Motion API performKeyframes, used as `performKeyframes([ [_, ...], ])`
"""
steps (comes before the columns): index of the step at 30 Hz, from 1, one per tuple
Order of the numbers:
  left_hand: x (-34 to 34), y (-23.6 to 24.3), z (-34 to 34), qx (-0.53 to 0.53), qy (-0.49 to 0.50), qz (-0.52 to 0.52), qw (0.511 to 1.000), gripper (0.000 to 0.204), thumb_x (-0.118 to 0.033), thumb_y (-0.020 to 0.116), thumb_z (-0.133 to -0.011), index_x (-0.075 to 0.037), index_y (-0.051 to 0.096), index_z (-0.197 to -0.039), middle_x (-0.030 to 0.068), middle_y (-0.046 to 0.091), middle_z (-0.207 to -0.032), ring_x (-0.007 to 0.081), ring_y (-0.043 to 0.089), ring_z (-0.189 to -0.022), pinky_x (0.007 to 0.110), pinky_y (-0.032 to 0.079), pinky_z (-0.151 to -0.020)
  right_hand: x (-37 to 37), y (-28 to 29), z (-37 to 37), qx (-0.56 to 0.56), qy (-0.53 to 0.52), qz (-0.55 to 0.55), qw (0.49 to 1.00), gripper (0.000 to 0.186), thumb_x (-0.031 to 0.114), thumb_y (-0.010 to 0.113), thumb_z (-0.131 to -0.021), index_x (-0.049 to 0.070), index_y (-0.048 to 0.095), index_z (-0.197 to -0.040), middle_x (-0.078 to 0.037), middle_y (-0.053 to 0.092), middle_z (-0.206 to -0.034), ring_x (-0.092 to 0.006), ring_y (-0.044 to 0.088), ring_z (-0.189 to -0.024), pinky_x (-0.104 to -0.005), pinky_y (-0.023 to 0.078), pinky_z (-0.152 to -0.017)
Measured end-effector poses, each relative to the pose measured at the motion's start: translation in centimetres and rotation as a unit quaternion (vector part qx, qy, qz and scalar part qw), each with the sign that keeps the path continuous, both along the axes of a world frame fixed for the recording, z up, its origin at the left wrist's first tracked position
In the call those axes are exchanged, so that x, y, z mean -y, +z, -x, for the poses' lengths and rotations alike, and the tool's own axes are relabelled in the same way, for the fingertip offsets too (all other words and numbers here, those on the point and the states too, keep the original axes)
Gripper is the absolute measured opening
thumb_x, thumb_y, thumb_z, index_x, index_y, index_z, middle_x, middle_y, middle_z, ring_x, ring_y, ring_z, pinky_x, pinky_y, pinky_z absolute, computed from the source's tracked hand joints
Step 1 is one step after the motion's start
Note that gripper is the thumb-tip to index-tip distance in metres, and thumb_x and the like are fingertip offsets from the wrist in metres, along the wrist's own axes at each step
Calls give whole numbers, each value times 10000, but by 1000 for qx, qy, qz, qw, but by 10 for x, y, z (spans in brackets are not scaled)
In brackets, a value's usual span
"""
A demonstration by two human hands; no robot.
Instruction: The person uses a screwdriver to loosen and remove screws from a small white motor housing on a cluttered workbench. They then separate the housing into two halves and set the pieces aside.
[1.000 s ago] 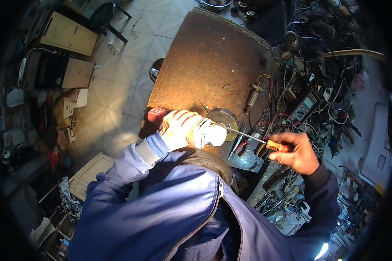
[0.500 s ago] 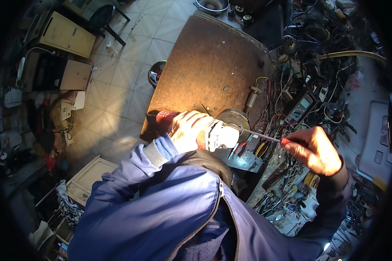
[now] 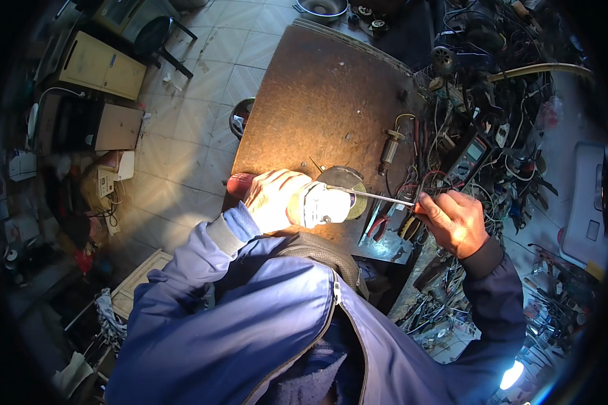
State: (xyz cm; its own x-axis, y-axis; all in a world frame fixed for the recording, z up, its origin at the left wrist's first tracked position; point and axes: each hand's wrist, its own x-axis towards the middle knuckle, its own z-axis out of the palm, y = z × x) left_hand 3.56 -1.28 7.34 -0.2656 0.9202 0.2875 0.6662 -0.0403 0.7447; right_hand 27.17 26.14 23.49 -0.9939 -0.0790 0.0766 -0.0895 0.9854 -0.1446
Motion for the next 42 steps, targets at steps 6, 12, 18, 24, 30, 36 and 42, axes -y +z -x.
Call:
performKeyframes([
  [6,-3,-18,7,-54,-6,22,998,698,-357,908,-638,-35,664,-1207,153,715,-1081,354,708,-981,467,565,-888,-12,-9,2,65,-299,478,823,204,135,821,-873,-27,731,-957,-54,639,-789,-168,658,-701,-296,518,-628],
  [12,-12,-19,2,-22,-18,71,997,682,-358,887,-661,-66,643,-1228,139,709,-1107,326,689,-1036,461,543,-936,-22,-13,8,130,-471,678,549,347,295,609,-1050,-46,666,-1015,-49,588,-699,-111,507,-461,-235,383,-421],
  [18,-13,-25,11,-35,-35,64,997,568,-315,850,-704,-64,663,-1178,141,717,-1084,330,696,-1003,463,556,-903,-45,-38,-20,334,-293,580,683,286,223,718,-988,-41,681,-1092,-29,586,-726,-132,532,-562,-277,411,-510],
  [24,-20,-21,19,-28,-27,77,996,525,-279,836,-714,-63,669,-1163,140,716,-1053,336,705,-958,467,562,-871,-33,-41,-4,20,-63,33,997,346,91,794,-836,32,702,-1165,-106,593,-831,-305,646,-731,-370,518,-651],
  [30,-24,-32,19,-28,-23,48,998,539,-298,849,-712,-68,660,-1161,128,707,-1054,322,700,-959,461,561,-860,-42,-41,14,116,-416,642,633,276,228,723,-982,-14,705,-1114,-76,703,-794,-65,554,-573,-224,445,-509],
  [36,-26,-36,20,-23,-12,49,998,595,-277,880,-664,-59,649,-1167,123,693,-996,330,698,-910,464,562,-821,-63,-35,14,324,-311,550,704,256,204,743,-973,-22,734,-1093,-76,671,-727,-125,598,-614,-303,459,-535],
  [42,-23,-37,19,-21,-6,54,998,593,-281,884,-660,-60,646,-1157,122,692,-993,329,696,-902,459,561,-815,-44,-37,22,76,-134,232,961,259,16,833,-824,5,741,-1066,-100,664,-913,-258,688,-794,-335,546,-692],
])
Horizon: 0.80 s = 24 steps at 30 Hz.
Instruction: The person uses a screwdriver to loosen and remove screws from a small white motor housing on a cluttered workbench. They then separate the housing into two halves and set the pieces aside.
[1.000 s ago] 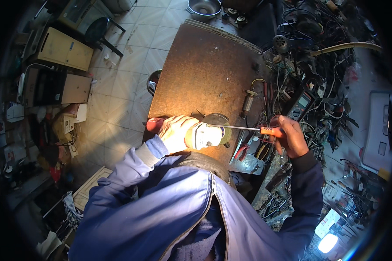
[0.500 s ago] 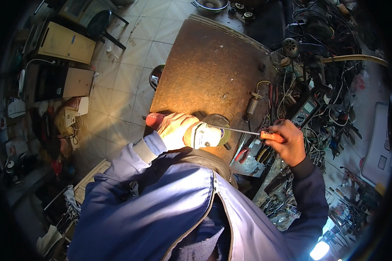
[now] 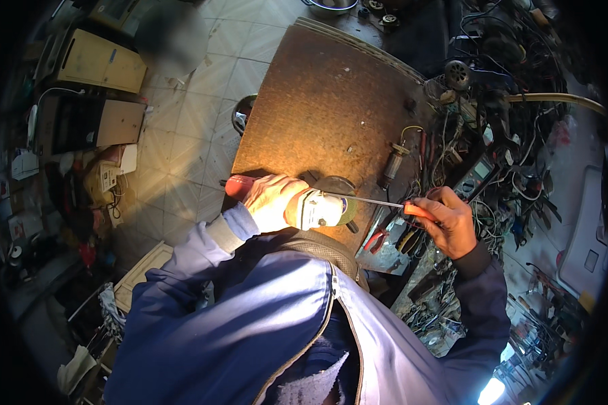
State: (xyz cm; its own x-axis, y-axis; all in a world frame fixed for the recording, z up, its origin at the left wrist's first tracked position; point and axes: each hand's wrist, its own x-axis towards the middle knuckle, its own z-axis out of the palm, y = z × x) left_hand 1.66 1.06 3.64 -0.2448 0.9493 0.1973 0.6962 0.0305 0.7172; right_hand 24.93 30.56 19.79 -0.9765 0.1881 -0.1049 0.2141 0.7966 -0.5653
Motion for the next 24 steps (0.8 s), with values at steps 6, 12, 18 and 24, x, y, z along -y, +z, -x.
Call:
performKeyframes([
  [6,-7,1,-1,8,12,8,1000,595,-311,896,-668,-62,647,-1147,114,687,-977,319,694,-890,454,562,-811,13,-11,-1,-23,-361,406,839,243,219,692,-1013,-20,680,-1049,-45,664,-865,-120,625,-686,-265,508,-622],
  [12,-6,-1,-4,8,12,39,999,588,-334,908,-680,-69,651,-1138,113,693,-983,318,697,-899,444,567,-815,-9,-14,-17,105,-354,399,840,205,178,639,-1029,-26,641,-1020,-20,573,-781,-83,486,-533,-231,398,-515],
  [18,-6,-1,-9,22,6,55,998,573,-347,863,-712,-84,643,-1171,129,701,-1030,332,695,-950,468,553,-856,3,-4,-9,30,-318,428,846,155,30,755,-898,-30,657,-1003,-71,616,-1127,-112,594,-808,-266,473,-763],
  [24,-6,3,-8,12,-7,54,998,563,-313,876,-706,-68,652,-1161,122,698,-1040,316,695,-935,447,560,-843,-15,-31,-38,89,-308,327,889,221,138,751,-934,-17,664,-1065,-60,669,-1009,-105,634,-832,-242,488,-670],
])
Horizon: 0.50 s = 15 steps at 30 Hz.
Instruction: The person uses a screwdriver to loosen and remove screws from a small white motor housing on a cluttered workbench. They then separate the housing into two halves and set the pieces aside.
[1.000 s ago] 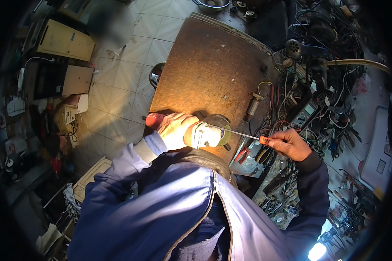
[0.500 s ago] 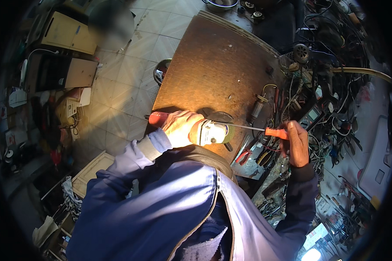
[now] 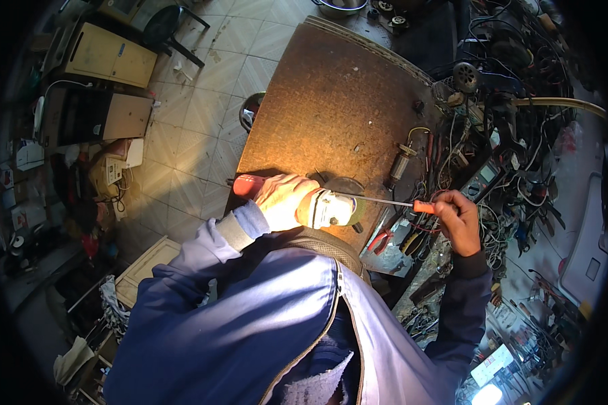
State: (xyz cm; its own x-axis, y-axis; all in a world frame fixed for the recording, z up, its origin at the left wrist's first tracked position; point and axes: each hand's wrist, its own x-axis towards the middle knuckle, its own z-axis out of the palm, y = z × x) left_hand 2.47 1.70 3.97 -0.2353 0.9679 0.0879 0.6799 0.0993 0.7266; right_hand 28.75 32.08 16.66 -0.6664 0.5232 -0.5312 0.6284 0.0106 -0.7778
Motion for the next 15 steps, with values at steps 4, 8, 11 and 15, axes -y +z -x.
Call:
performKeyframes([
  [4,0,-1,-3,2,7,18,1000,576,-362,863,-721,-81,643,-1174,128,702,-1032,331,694,-959,467,553,-859,27,10,23,-63,-92,37,993,216,208,722,-976,11,666,-1045,-3,644,-859,-57,581,-758,-217,418,-562],
  [8,0,-1,-2,14,12,27,999,589,-393,863,-726,-89,639,-1179,128,704,-1037,335,693,-974,477,550,-867,3,-8,-3,-5,-63,64,996,183,203,716,-975,35,653,-1008,2,638,-800,-47,559,-657,-222,416,-525],
  [11,0,0,-2,14,13,19,1000,595,-400,869,-721,-90,639,-1174,127,702,-1044,332,692,-976,474,550,-868,9,-15,-6,-73,-13,-23,997,272,307,633,-1044,49,639,-957,5,606,-707,-53,529,-552,-232,403,-485],
  [15,-2,1,-2,-12,13,8,1000,589,-356,894,-703,-69,650,-1156,115,693,-1025,313,694,-926,445,561,-832,33,-2,21,-36,-128,29,991,186,224,651,-1010,41,640,-979,21,589,-745,-42,514,-590,-230,389,-507],
])
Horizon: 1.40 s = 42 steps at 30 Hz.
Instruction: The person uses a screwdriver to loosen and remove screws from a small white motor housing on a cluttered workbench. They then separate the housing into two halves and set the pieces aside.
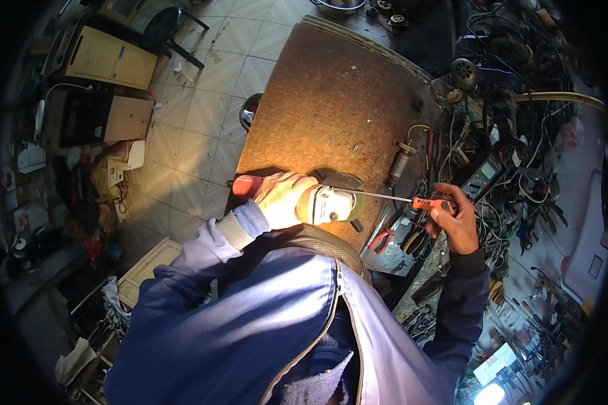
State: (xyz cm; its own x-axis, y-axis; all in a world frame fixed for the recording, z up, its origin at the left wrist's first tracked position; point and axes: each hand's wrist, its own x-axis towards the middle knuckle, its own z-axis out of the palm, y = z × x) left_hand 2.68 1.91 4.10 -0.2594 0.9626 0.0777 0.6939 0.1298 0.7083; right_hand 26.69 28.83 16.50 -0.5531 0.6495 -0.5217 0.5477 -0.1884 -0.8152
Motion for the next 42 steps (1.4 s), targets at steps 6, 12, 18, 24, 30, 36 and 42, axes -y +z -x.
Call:
performKeyframes([
  [6,-1,-1,1,1,-8,0,1000,556,-330,880,-710,-73,654,-1149,116,696,-1026,316,694,-928,449,560,-839,-17,-16,-23,-37,56,-42,997,222,243,678,-997,24,646,-979,-5,617,-743,-60,540,-571,-219,407,-505],
  [12,-1,0,-1,3,-5,4,1000,536,-308,868,-715,-66,656,-1143,122,699,-1010,319,694,-924,450,561,-842,-38,-11,-23,52,32,140,988,218,114,732,-917,6,636,-1079,-26,644,-859,-68,566,-617,-210,442,-545],
  [18,-4,-3,0,-2,-5,-11,1000,518,-297,859,-715,-62,659,-1131,125,699,-995,321,695,-911,448,564,-832,-5,-8,-4,-72,-1,-5,997,219,232,673,-978,14,656,-987,-12,612,-753,-60,515,-540,-229,377,-463],
  [24,-4,-3,2,5,-3,-12,1000,507,-294,859,-710,-61,660,-1114,127,699,-987,328,696,-896,450,565,-821,-24,-25,-25,-50,39,44,997,275,223,684,-975,-7,633,-1118,-44,641,-789,-74,529,-520,-240,407,-472],
  [30,-5,-3,1,8,3,-9,1000,513,-292,865,-705,-67,657,-1117,126,697,-984,329,695,-902,456,562,-821,-23,-19,-18,19,-11,92,995,269,237,679,-971,-1,644,-1093,-29,624,-770,-65,506,-513,-238,384,-464],
  [36,-5,-5,1,3,-6,-3,1000,538,-318,875,-712,-64,655,-1131,123,696,-997,324,694,-909,454,563,-829,-13,-30,-18,-80,-27,56,995,279,203,686,-971,-6,640,-1150,-56,658,-810,-93,557,-556,-247,446,-496],
  [42,-2,-5,1,-10,-9,0,1000,554,-340,876,-716,-54,655,-1137,127,695,-1012,319,693,-916,449,564,-837,-37,-40,-39,-25,1,135,991,283,211,701,-972,-15,628,-1125,-78,658,-808,-95,559,-547,-236,447,-481],
])
